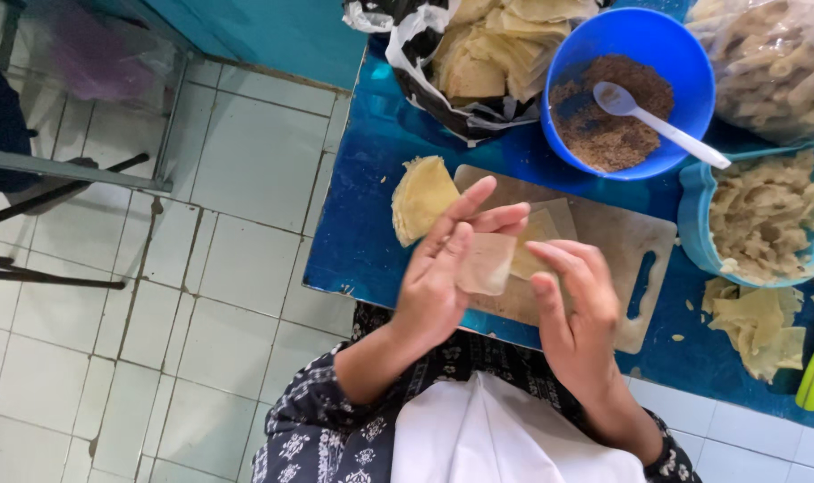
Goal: The person sits at a blue table and cuts thin yellow sheets into smaller pieces with scissors on a cutting board, then folds the pieces by hand and spoons brown powder from a blue bowl onto them, working through the sheets one at a time.
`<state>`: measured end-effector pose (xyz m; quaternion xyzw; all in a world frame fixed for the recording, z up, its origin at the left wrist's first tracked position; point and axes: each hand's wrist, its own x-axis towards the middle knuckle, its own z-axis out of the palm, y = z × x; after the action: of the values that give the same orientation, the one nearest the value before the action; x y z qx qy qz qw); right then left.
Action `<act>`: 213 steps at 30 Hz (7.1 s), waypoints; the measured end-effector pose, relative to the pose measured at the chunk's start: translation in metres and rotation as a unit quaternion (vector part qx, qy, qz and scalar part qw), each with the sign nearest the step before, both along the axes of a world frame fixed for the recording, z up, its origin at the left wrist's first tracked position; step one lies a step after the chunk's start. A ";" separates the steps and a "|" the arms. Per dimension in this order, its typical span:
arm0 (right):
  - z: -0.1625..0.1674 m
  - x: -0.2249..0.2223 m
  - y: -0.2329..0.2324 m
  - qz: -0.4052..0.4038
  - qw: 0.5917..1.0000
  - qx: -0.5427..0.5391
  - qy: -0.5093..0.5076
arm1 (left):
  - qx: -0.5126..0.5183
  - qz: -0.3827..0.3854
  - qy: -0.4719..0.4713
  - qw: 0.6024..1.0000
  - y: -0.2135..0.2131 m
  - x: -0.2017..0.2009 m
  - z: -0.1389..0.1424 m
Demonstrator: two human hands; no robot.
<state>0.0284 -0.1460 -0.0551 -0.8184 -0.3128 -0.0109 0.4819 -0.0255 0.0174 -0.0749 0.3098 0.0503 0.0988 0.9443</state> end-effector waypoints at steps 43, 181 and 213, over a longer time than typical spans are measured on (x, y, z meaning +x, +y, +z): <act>-0.025 0.065 0.128 0.144 0.961 -0.183 0.147 | 0.601 0.297 0.063 0.739 0.073 -0.041 -0.016; 0.030 0.036 -0.100 -0.158 0.977 -0.137 0.052 | 0.707 0.192 -0.003 0.681 -0.006 -0.039 -0.037; -0.001 0.057 -0.028 0.116 0.779 -0.517 -0.337 | 0.794 0.160 -0.051 0.584 0.018 -0.042 -0.038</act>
<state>0.0855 -0.1738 -0.0564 -0.8462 -0.5064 -0.0667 -0.1518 -0.0671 0.0350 -0.1124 0.9179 -0.0481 0.2646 0.2917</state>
